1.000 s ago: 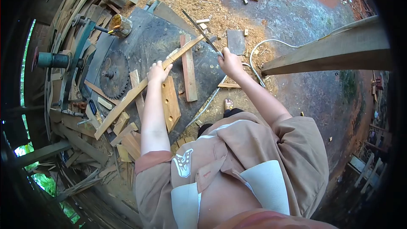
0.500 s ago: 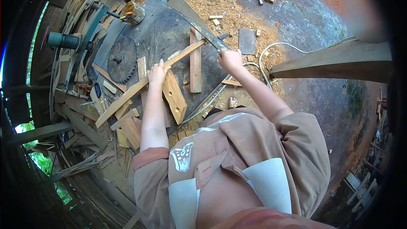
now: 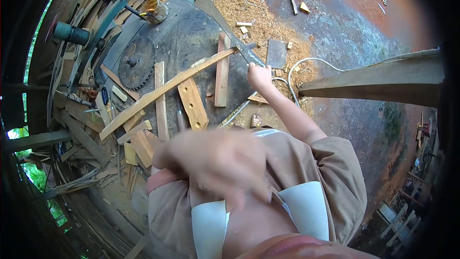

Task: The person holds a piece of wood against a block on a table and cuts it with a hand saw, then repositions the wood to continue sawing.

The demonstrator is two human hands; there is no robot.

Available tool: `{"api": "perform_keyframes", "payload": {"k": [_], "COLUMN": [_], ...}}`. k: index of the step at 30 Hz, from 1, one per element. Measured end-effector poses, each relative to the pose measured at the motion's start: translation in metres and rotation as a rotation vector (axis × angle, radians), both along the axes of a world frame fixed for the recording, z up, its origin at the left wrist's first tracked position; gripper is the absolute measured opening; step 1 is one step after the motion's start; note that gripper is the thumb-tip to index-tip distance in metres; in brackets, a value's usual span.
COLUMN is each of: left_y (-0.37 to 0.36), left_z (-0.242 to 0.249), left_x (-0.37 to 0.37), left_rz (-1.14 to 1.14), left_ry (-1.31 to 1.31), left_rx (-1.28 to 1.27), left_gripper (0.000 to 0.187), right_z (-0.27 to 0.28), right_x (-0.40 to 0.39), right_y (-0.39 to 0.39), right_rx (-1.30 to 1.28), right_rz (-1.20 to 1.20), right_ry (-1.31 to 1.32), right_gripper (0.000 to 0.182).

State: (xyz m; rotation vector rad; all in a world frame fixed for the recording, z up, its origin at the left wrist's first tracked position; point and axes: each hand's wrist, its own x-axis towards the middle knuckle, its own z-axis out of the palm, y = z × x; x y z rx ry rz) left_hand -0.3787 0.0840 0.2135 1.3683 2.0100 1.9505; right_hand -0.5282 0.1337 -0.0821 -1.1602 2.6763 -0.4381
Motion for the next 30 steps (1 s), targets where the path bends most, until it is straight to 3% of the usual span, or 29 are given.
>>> {"api": "perform_keyframes", "payload": {"k": [2,8,15,18,21,30], "left_y": [0.018,0.037,0.030,0.029,0.038,0.016], "left_z": [0.011,0.028,0.038,0.042,0.038,0.038], "left_x": [0.018,0.039,0.064,0.070,0.074,0.103], "left_rz": [-0.128,-0.182,-0.120,-0.261,-0.096,-0.301], "left_ry": [0.101,0.032,0.112,0.046,0.064,0.035], "left_rx": [-0.104,-0.273,-0.343,-0.390,-0.285,-0.380], "left_gripper": [0.053,0.069,0.069,0.068,0.076,0.077], "right_z": [-0.005,0.002,-0.002,-0.003,-0.003,0.006], "right_x": [-0.001,-0.002,-0.002,0.000,0.003,0.015], "right_y": [0.001,0.000,0.003,0.003,0.001,0.001], "right_rx": [-0.009,0.005,-0.018,-0.007,0.004,0.011], "right_rz": [0.013,0.006,0.006,-0.006,-0.015,-0.092], "right_ry": [0.040,0.006,0.067,0.071,0.070,0.082], "right_gripper": [0.010,0.010,0.011,0.011,0.011,0.014]}}
